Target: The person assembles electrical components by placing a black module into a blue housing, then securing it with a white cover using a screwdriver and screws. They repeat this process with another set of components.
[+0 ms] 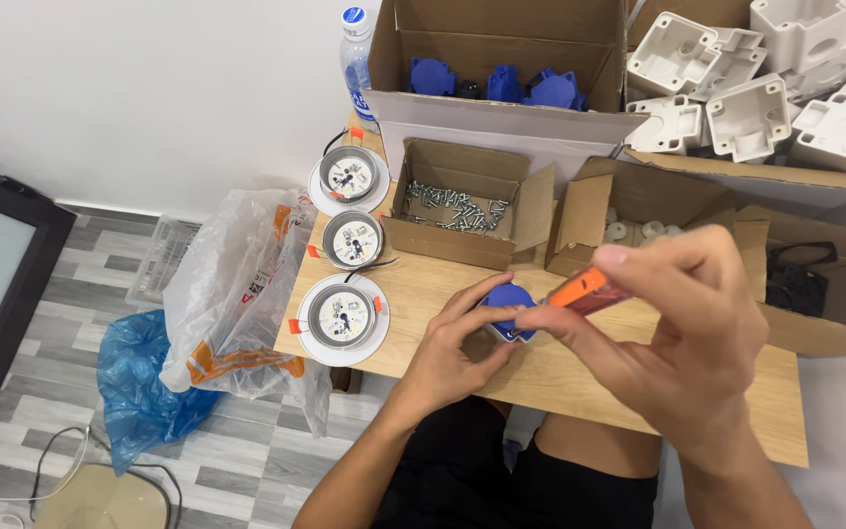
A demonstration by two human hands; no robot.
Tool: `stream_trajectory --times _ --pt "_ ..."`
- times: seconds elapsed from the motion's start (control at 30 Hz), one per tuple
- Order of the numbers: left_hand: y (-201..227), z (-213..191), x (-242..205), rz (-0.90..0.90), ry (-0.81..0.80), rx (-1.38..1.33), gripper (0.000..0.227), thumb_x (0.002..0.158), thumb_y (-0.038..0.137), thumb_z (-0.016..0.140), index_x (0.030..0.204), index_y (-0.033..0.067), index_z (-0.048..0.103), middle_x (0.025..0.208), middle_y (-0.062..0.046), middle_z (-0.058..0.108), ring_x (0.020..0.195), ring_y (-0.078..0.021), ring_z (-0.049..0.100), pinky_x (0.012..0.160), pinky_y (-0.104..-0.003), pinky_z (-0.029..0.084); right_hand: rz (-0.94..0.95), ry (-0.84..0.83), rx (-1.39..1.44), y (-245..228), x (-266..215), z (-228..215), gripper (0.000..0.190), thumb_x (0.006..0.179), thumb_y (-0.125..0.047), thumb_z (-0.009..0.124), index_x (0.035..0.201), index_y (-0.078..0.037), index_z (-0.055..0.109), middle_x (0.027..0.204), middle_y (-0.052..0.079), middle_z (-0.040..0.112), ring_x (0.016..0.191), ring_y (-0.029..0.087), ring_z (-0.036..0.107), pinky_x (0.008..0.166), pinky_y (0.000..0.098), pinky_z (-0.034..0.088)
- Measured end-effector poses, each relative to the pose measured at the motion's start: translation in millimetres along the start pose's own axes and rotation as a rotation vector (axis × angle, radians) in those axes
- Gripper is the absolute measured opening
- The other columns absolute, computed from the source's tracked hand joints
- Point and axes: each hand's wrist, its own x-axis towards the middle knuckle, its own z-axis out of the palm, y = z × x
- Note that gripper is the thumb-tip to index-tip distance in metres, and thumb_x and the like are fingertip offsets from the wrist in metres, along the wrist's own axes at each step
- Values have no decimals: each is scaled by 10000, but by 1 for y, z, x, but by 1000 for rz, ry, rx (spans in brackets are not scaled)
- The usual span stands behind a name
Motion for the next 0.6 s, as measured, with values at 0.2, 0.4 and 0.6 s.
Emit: stream_trajectory --times 0.2,0.4,0.6 --pt "-3 2 -2 1 11 7 360 908 60 757 1243 158 667 1542 -176 549 1408 -333 596 1185 -430 452 -5 95 -176 -10 -7 7 673 913 -285 1060 1353 -140 571 1064 103 630 900 160 617 809 319 555" --pt "-1 4 -3 35 35 51 374 932 79 766 1287 141 668 1535 -186 548 1401 -330 598 1184 -404 466 68 11 -378 -37 7 -2 547 1028 -234 987 1335 -57 571 1002 93 676 872 182 592 743 310 512" --pt "1 2 -4 38 59 71 333 938 116 758 1258 136 672 1518 -207 559 1386 -341 611 1175 -425 472 538 78 -154 -24 -17 -54 272 1103 15 883 1122 81 619 1187 194 745 1089 256 741 1141 362 556"
